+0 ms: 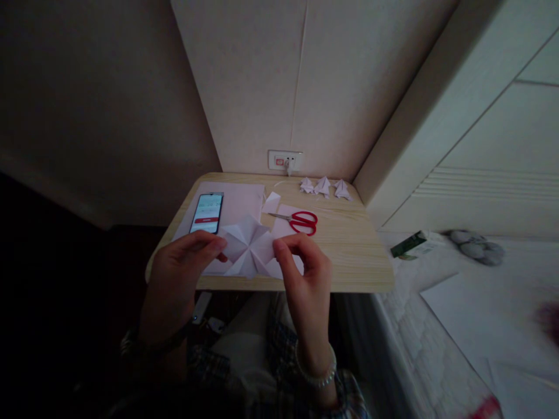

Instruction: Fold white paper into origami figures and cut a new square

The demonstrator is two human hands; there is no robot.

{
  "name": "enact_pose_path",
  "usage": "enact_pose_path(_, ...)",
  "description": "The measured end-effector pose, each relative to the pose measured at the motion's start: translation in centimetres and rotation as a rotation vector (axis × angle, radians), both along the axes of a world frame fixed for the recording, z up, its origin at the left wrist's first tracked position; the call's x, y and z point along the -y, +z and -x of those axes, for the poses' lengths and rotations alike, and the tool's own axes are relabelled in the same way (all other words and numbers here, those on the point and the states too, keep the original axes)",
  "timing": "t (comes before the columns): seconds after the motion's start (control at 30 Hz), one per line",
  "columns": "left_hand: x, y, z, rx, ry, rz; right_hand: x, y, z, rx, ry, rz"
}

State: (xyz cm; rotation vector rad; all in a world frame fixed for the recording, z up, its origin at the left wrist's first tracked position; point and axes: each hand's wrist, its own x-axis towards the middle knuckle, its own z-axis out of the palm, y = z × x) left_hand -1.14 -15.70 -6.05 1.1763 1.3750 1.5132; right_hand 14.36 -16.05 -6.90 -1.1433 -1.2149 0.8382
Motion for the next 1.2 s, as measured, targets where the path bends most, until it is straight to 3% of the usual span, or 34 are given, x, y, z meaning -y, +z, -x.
enact_pose_path(1.2,0.11,-0.27,-0.02,-0.01,0.006,0.0,0.01,0.05,0.07,0.014,-0.012,0.017)
